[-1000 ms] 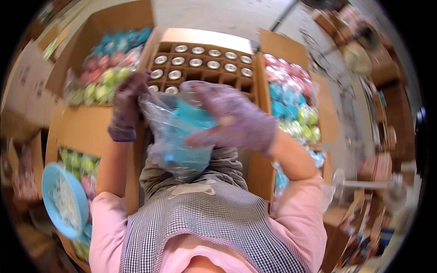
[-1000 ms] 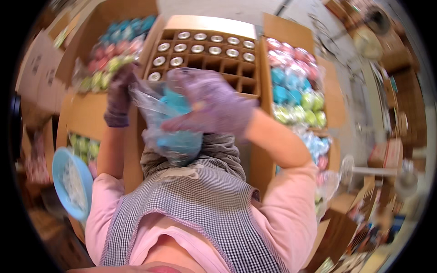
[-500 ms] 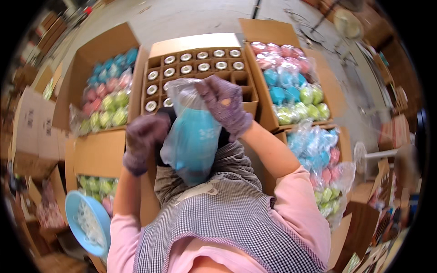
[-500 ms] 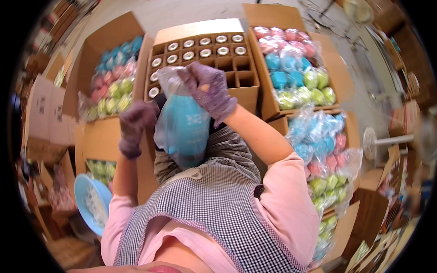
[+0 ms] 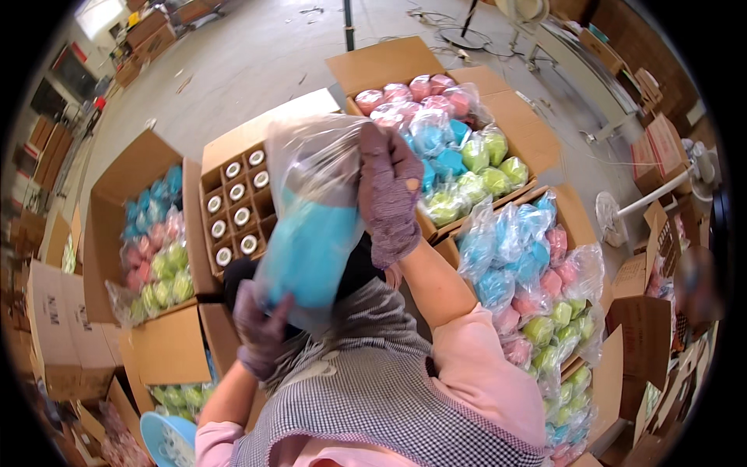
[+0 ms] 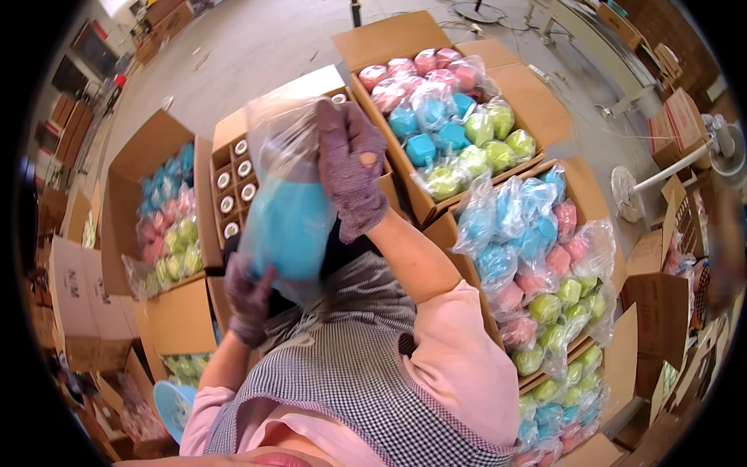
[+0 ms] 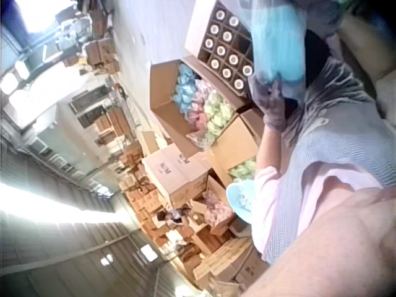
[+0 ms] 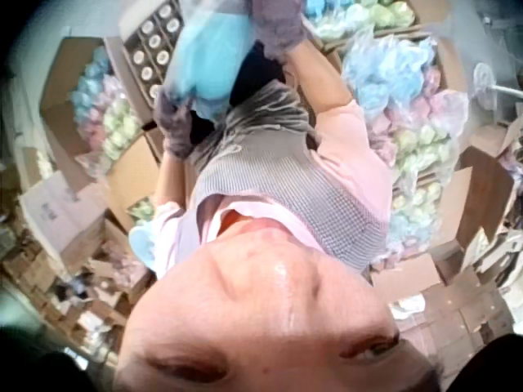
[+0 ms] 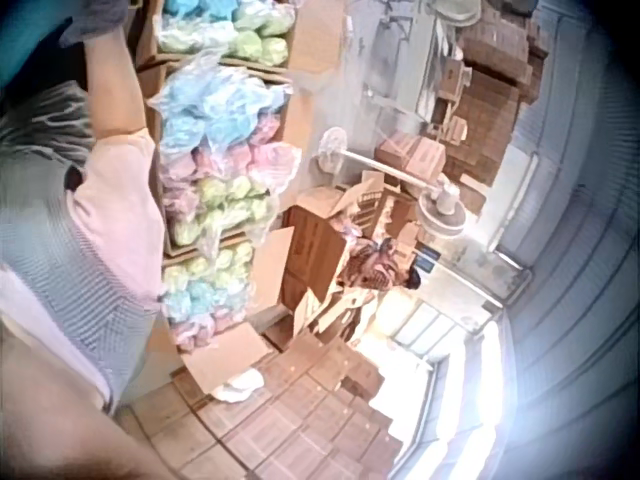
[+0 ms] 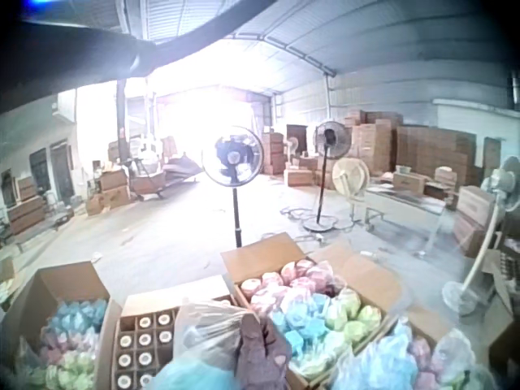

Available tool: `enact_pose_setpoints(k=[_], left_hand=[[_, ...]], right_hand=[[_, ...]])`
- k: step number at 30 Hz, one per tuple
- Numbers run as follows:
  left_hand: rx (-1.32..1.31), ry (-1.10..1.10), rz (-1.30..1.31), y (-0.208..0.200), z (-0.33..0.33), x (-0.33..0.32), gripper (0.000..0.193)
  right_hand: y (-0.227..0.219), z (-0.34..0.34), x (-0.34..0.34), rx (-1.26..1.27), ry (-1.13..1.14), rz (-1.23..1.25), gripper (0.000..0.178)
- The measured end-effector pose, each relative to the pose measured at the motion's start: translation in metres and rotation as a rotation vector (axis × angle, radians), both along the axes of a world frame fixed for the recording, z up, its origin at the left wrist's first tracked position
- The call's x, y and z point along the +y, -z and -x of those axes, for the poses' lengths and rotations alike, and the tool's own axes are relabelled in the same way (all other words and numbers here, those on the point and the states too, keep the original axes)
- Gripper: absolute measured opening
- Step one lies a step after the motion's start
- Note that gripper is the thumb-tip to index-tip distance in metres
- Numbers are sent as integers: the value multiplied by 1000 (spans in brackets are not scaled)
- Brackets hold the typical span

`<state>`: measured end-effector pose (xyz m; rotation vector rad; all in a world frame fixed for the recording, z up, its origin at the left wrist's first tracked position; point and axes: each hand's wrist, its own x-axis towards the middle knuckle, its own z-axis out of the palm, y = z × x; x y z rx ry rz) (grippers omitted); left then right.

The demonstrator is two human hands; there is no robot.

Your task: The person assembles water bottles by inserting small white components into the bottle lids and screwing them onto the bottles. They handle multiple bottles of different colors, placing the finished ones into a cardboard box.

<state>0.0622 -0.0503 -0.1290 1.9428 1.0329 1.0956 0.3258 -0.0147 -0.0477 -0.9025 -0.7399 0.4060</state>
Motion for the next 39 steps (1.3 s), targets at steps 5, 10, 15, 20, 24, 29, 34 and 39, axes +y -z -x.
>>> enact_pose_setpoints(k=[5, 10, 15, 20, 24, 29, 34, 39], left_hand=[[370, 65, -300, -40, -98, 151, 44], [365, 483, -602, -51, -300, 237, 26], [757, 504, -1134, -14, -515, 260, 15], [695, 1023, -1552, 65, -662, 248, 9], [828, 1027, -1253, 179, -721, 252, 21], [878, 1053, -1187, 218, -720, 225, 30], [570, 1010, -1006, 190, -630, 182, 27], [283, 1242, -430, 107, -460, 173, 31]], right_hand=[[76, -128, 23, 110, 258, 69, 22], [180, -277, 36, -3, 343, 402, 24], [219, -401, 23, -179, 596, 693, 31], [202, -460, 17, -228, 678, 646, 28], [208, -508, 54, -217, 555, 654, 25], [241, -570, 89, -194, 421, 798, 29], [252, -609, 141, -610, 303, 1129, 30], [234, -600, 204, -883, 502, 1122, 33]])
